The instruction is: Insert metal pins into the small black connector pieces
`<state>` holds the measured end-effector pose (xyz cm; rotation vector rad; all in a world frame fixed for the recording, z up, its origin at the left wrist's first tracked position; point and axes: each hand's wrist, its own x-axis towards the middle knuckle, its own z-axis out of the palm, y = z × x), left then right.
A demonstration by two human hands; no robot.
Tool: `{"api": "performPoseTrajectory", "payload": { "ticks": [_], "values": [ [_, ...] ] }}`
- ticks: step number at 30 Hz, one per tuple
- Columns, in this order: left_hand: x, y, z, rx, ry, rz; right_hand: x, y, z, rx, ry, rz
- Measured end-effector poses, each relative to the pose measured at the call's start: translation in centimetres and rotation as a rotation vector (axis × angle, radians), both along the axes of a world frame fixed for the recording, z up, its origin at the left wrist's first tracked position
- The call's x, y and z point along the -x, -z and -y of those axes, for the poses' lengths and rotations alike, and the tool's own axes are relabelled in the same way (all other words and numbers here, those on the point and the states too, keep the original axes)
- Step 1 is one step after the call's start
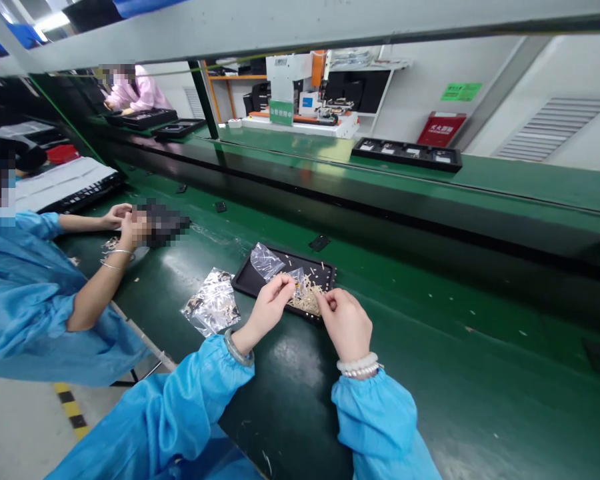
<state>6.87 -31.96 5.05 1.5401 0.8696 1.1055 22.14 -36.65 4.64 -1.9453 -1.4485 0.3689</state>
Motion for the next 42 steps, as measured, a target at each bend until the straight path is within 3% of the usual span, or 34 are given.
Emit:
{"api": "performPoseTrajectory", "payload": {
  "ticks": [3,8,12,16,20,28,35,39,42],
  "values": [
    [0.0,0.0,0.0,-0.012,-0.004,-0.015,0.3,0.5,-0.5,-0.015,-0.061,0.049],
    [0.0,-0.3,0.2,-0.031,0.018,-0.051,-0.4,1.0,-0.4,-0.030,-0.135,-0.068],
    [-0.2,-0.3,0.4,-0.046,0.080,-0.120,-0.3,-0.2,0.2,-0.038,-0.185,-0.244],
    [-0.3,-0.3,0.6,-0.052,0.134,-0.146,0.3,-1.5,0.7,-0.033,-0.248,-0.587],
    [-0.3,-0.3,0.7,-0.064,0.146,-0.154,0.6,-1.7,0.8,0.005,-0.265,-0.767],
    [-0.3,-0.7,1.0,-0.185,0.083,-0.255,0.8,-1.2,0.8,-0.026,-0.220,-0.794],
    [-0.2,-1.0,0.9,-0.188,0.080,-0.251,1.0,-1.4,1.0,-0.091,-0.123,-0.730],
    [-0.3,-0.9,1.2,-0.177,0.038,-0.250,-0.1,-2.2,2.9,-0.088,-0.071,-0.602],
    [-0.3,-1.1,1.7,-0.202,0.049,-0.274,-1.2,-1.5,5.5,0.025,-0.033,-0.470]
  ]
}}
